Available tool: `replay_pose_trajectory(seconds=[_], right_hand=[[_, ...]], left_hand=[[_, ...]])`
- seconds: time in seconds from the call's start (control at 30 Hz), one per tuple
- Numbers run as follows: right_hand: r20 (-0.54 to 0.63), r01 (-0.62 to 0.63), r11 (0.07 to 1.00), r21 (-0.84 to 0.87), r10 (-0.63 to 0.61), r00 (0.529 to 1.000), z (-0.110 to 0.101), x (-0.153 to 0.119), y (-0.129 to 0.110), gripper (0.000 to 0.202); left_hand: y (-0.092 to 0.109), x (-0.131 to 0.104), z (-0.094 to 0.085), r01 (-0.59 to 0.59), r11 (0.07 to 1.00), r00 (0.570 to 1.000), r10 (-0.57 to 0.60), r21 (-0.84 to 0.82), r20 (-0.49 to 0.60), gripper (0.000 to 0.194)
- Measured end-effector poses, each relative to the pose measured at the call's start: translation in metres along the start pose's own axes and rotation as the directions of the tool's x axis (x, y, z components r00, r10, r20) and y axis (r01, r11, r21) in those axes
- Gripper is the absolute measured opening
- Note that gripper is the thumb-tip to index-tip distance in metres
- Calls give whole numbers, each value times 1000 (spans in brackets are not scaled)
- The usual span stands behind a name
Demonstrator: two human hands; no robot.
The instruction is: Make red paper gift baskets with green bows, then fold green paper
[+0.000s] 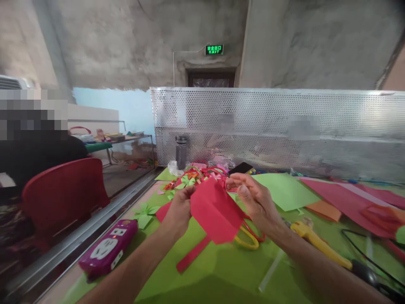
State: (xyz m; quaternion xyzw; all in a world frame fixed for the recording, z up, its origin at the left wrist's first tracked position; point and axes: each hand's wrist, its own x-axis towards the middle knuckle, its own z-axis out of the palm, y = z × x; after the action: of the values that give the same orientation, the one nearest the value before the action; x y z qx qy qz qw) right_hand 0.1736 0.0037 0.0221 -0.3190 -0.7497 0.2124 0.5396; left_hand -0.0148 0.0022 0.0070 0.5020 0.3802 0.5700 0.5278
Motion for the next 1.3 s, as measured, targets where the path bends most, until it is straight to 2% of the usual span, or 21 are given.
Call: replay_pose_trajectory(seconds=[0.1, 0.2, 0.3, 0.4, 0.6, 0.73, 0.87, 1.0, 1.13, 1.3], right_hand=[[13, 83, 996, -12, -83, 997, -2, -2, 8, 40], [86, 202, 963, -176, -190, 978, -1, -4, 15, 57], [140, 222, 928, -300, -187, 972, 3, -7, 17, 72], [143, 126, 959, -253, -91, 985, 8, -10, 17, 69], [89, -91, 996, 0, 90, 992, 12, -8, 15, 57], [77, -247, 951, 186, 237, 968, 12, -3, 8, 54], [86, -394, 876, 277, 386, 919, 12, 1, 4, 54], [120, -436, 834, 338, 422, 899, 13, 0, 8, 56], [144, -480, 806, 346, 459, 876, 14, -2, 12, 43], [126, -469, 822, 324, 454, 882, 10, 0, 12, 40]], left_hand=[[3, 6, -4, 68, 985, 993, -82, -158, -82, 11], [5, 8, -5, 140, 953, 981, -170, -267, -95, 5], [7, 7, -2, 184, 929, 971, -222, -320, -87, 11], [5, 5, 0, 200, 924, 971, -231, -326, -61, 17], [-7, 3, -2, 239, 937, 968, -250, -254, -11, 13], [-9, 1, -2, 258, 947, 963, -268, -191, -32, 3], [-8, -1, -1, 256, 954, 966, -259, -153, 3, 18], [-8, -1, 1, 258, 952, 966, -254, -163, 45, 29], [-10, 0, 4, 222, 959, 975, -221, -173, 29, 34], [-13, -3, 8, 179, 969, 984, -180, -170, 12, 38]])
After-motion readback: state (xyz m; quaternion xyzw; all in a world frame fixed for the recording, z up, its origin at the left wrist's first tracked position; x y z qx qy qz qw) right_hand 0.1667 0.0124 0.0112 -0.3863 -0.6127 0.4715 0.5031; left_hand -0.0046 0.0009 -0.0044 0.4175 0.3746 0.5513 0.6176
